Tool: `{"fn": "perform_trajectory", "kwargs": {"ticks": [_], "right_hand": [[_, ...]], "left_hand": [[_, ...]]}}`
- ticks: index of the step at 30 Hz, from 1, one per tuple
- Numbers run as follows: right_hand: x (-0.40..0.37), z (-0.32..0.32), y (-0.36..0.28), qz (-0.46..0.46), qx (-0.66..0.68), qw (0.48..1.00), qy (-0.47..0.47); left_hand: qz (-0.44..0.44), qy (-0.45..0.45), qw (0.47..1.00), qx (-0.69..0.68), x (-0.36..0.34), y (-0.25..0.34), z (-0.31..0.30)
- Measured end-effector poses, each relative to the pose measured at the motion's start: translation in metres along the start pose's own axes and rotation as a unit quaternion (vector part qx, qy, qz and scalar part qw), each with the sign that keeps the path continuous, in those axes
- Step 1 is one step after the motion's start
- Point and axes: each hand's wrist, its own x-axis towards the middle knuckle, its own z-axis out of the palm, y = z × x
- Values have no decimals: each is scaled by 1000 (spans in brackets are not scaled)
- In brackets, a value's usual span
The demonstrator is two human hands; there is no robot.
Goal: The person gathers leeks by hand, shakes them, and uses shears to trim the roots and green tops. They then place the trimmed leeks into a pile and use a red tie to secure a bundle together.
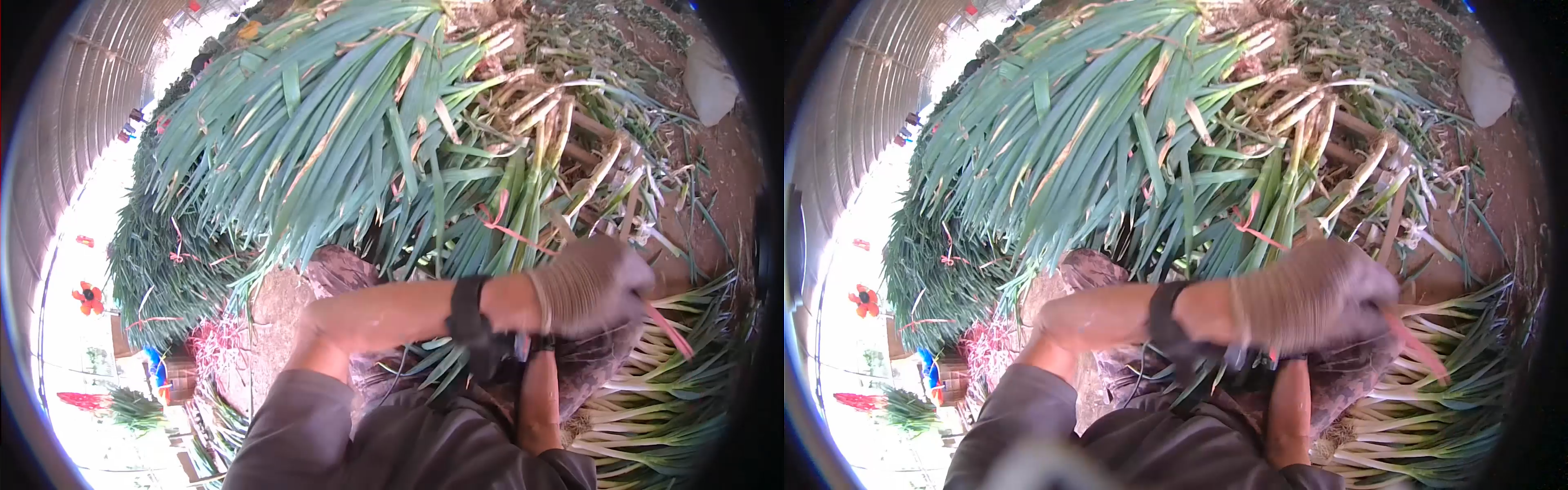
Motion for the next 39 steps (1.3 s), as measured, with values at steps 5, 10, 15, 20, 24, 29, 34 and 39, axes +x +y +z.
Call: {"fn": "perform_trajectory", "kwargs": {"ticks": [5,10,15,20,24,29,34,39], "right_hand": [[-2,-11,8,24,-66,997,-12],[3,-4,12,49,-2,999,14],[2,-2,14,52,-3,998,25],[17,-16,36,54,-124,990,30],[-28,21,-42,-228,-480,805,264],[-70,124,-132,-324,-374,859,-129],[-56,197,-102,-410,-376,747,-365],[14,169,-43,-457,-577,664,-131]], "left_hand": [[19,119,967,225,-11,-12,-103],[-80,406,851,323,-96,57,-270],[-145,486,828,240,-194,71,-272],[-370,-98,843,378,-269,-40,-122],[-167,-44,891,421,-264,-47,-68],[-137,-141,912,360,-257,-38,-52],[-28,-101,916,387,-257,-32,-46],[-24,118,907,404,-305,-5,-97]]}}
